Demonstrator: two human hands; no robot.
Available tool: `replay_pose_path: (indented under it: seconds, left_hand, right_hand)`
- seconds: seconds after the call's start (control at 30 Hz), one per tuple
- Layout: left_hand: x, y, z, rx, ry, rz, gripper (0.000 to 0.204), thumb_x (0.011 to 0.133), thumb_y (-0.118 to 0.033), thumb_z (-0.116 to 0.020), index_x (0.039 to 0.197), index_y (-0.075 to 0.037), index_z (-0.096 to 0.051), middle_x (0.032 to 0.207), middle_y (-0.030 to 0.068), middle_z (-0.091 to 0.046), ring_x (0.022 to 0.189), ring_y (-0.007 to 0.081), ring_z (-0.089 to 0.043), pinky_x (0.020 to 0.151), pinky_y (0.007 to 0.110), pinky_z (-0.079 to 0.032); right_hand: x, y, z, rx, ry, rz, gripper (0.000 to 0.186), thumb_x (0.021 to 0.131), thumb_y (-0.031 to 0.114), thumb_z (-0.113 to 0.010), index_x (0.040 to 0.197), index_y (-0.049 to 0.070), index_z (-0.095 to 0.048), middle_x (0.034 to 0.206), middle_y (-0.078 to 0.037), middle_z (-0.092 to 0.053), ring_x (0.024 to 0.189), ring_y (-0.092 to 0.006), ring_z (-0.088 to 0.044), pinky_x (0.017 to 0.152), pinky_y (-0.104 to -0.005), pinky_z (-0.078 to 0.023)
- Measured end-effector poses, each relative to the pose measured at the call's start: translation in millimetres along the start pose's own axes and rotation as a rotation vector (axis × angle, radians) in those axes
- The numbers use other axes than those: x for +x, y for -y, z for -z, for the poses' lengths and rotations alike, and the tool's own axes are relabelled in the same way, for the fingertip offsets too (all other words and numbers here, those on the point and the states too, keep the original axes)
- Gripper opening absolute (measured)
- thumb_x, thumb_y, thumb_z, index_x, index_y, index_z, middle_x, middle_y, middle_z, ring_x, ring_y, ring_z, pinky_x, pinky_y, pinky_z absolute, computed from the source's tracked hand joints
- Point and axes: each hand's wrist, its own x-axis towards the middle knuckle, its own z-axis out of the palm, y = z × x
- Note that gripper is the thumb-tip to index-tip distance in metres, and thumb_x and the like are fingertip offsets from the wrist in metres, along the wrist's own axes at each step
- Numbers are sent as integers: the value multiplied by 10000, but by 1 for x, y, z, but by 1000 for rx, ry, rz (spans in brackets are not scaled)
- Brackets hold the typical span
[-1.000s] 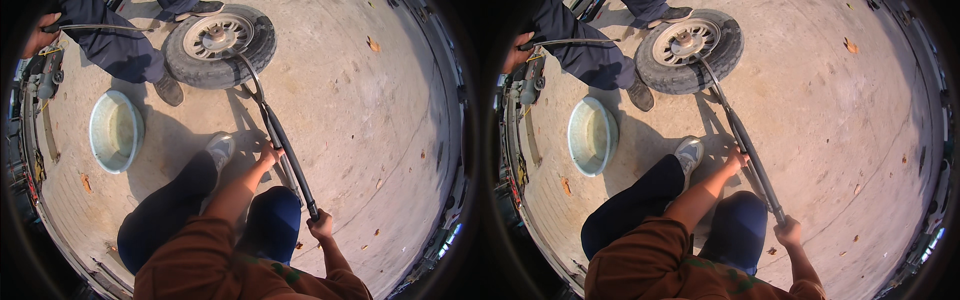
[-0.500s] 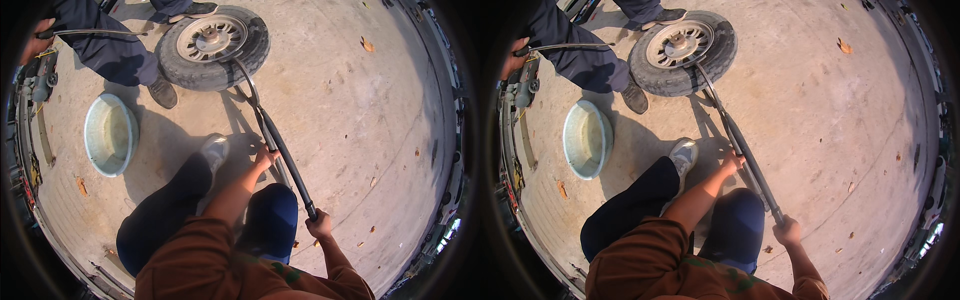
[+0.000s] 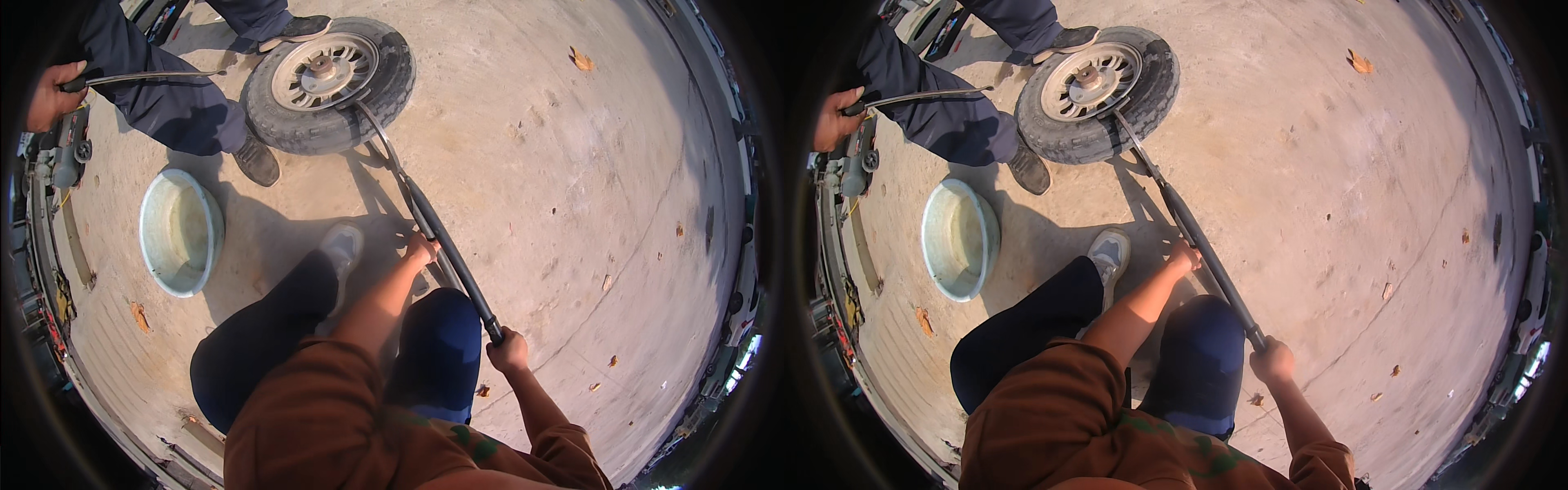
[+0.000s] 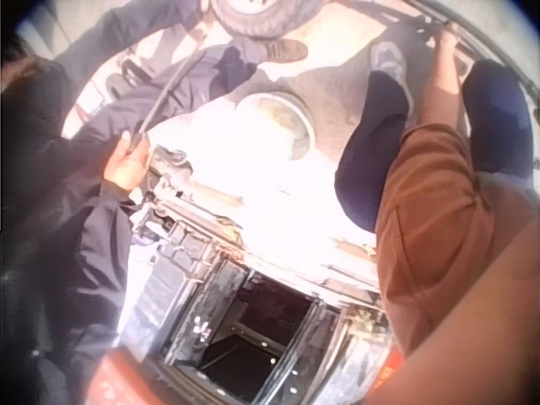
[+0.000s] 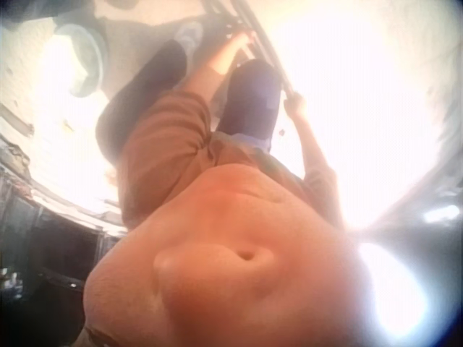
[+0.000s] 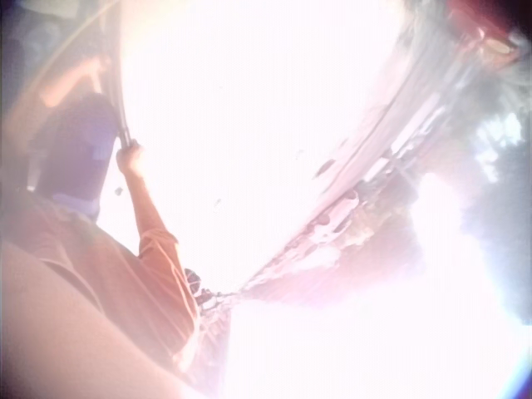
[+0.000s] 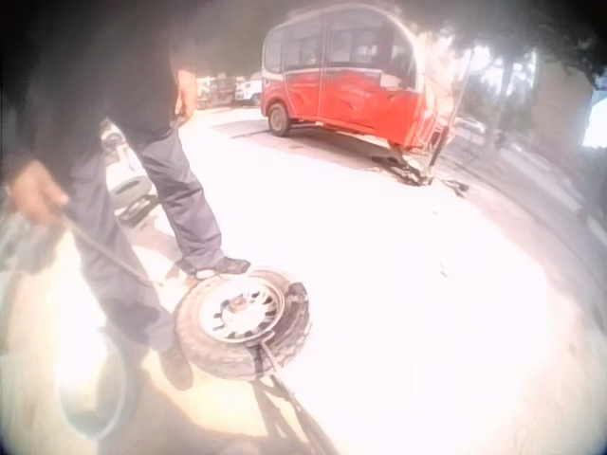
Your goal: The person kneels on the ground and uses a tire iron to pry the tire bead away from the rim while a coworker assists with a second tool. They repeatedly reposition the tools around the tire circumference to loosen the bead.
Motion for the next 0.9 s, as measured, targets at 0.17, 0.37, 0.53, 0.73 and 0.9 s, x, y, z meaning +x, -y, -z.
replay_pose_path:
  seconds: [0.17,0.37,0.53,0.73,0.9]
  left_hand:
    - [7,7,0,79,-61,-36,379,868,-356,-771,789,-11,-635,596,63,-595,442,150,-524,402,301,-402]
    - [12,4,-3,169,-117,17,374,895,-322,-735,663,-50,-626,516,28,-551,413,121,-477,393,294,-372]
    - [-64,-24,-1,479,-844,-700,249,820,-91,-675,1011,11,-553,985,190,-578,896,329,-585,781,457,-484]
    - [-135,-89,-32,1222,222,-1203,407,705,-28,-663,1101,-67,-578,1100,118,-605,1041,330,-584,887,445,-490]
    - [-121,-109,-70,1670,932,-749,444,704,-126,-656,1141,-58,-612,1132,120,-644,1095,299,-615,881,433,-510]
  right_hand:
    - [3,-3,0,-17,21,14,143,752,148,-619,838,35,-633,820,-230,-673,831,-423,-658,764,-496,-521]
    - [5,-7,-8,31,-39,88,112,751,124,-619,818,34,-618,820,-223,-668,829,-422,-653,754,-501,-518]
    - [9,-12,-8,122,-7,98,178,729,147,-648,861,28,-645,863,-224,-676,866,-409,-657,784,-480,-525]
    - [14,-18,-2,278,128,137,256,709,196,-680,885,10,-678,895,-235,-689,914,-396,-665,800,-464,-525]
    - [13,-22,-2,390,119,189,278,702,184,-657,911,3,-690,871,-234,-691,875,-408,-668,774,-466,-525]
